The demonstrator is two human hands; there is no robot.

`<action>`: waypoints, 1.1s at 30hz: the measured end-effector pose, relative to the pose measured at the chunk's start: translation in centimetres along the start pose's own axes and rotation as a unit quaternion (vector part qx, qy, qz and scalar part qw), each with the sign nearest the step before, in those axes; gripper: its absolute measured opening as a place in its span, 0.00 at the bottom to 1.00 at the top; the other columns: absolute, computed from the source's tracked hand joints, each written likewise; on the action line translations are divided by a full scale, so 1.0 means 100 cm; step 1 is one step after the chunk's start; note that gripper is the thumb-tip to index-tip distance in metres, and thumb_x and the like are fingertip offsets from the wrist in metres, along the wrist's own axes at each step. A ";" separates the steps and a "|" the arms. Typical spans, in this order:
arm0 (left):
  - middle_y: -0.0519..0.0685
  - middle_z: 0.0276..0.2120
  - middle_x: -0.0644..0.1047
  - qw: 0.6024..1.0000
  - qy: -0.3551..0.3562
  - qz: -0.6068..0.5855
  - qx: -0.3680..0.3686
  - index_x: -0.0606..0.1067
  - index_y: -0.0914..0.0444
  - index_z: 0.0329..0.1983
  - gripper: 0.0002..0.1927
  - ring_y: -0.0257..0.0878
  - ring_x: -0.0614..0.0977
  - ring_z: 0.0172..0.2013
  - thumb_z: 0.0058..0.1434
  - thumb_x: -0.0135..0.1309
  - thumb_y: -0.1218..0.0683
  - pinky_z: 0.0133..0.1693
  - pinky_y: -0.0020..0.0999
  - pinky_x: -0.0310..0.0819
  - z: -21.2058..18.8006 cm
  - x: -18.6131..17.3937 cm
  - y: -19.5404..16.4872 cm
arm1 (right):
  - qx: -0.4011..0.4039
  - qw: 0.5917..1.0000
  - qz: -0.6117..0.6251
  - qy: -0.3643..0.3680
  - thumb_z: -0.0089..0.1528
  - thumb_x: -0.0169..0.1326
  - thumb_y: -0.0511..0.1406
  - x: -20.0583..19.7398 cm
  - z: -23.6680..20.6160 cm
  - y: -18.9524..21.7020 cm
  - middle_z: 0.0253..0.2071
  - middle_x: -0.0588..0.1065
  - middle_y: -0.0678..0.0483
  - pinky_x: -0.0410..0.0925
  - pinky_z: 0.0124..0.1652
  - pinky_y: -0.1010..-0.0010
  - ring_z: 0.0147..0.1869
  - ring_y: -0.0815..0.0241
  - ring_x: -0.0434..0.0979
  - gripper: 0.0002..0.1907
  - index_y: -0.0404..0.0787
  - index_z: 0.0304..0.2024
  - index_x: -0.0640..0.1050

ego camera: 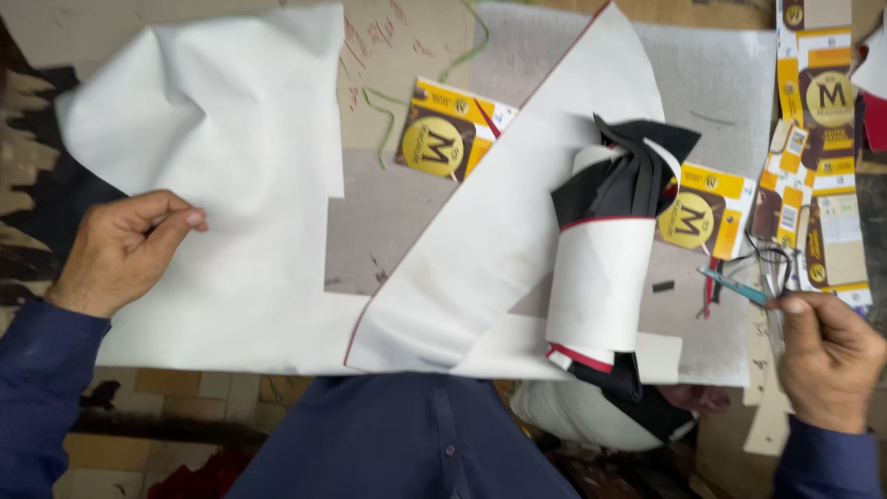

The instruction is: The person uses a cardboard template and a pen to trace and cut a piece of white fabric. They then fold the cut fabric and handle several pre-cut black fabric pieces, stacking them on the table.

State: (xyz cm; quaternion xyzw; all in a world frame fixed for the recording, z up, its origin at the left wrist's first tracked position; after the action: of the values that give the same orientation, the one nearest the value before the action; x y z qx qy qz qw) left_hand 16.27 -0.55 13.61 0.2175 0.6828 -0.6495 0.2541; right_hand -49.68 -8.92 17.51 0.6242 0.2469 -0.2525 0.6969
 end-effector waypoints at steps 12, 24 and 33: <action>0.48 0.57 0.76 0.930 0.296 -0.151 0.157 0.68 0.56 0.69 0.35 0.41 0.80 0.52 0.57 0.63 0.58 0.39 0.33 0.81 0.026 0.213 -0.122 | -0.114 0.894 0.115 0.417 0.61 0.62 0.34 0.142 -0.052 0.110 0.35 0.82 0.54 0.73 0.44 0.68 0.39 0.59 0.84 0.05 0.41 0.40 0.84; 0.64 0.57 0.69 0.891 0.315 -0.311 -0.100 0.51 0.70 0.72 0.49 0.55 0.78 0.56 0.60 0.61 0.41 0.52 0.42 0.79 0.077 0.375 -0.151 | 0.291 0.907 0.263 0.155 0.62 0.43 0.56 0.115 -0.002 -0.084 0.65 0.67 0.47 0.69 0.54 0.62 0.64 0.52 0.70 0.40 0.47 0.72 0.57; 0.68 0.54 0.68 0.851 0.245 -0.440 -0.152 0.45 0.68 0.64 0.52 0.55 0.79 0.56 0.48 0.67 0.50 0.52 0.45 0.83 0.080 0.408 -0.197 | 0.134 0.936 0.316 0.075 0.59 0.55 0.56 0.135 -0.016 -0.087 0.66 0.68 0.34 0.64 0.66 0.53 0.71 0.41 0.67 0.48 0.36 0.73 0.60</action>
State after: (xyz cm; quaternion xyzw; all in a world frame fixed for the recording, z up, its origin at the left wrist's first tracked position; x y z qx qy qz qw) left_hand -27.27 -11.08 3.01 0.0055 0.8375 -0.5071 -0.2036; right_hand -45.35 -8.72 1.94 0.7747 0.0526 -0.0028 0.6301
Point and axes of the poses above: each hand's wrist, its own z-axis towards the middle knuckle, its own x-axis out of the palm, y = z × x, the point moved 4 cm from there along z, towards the middle knuckle
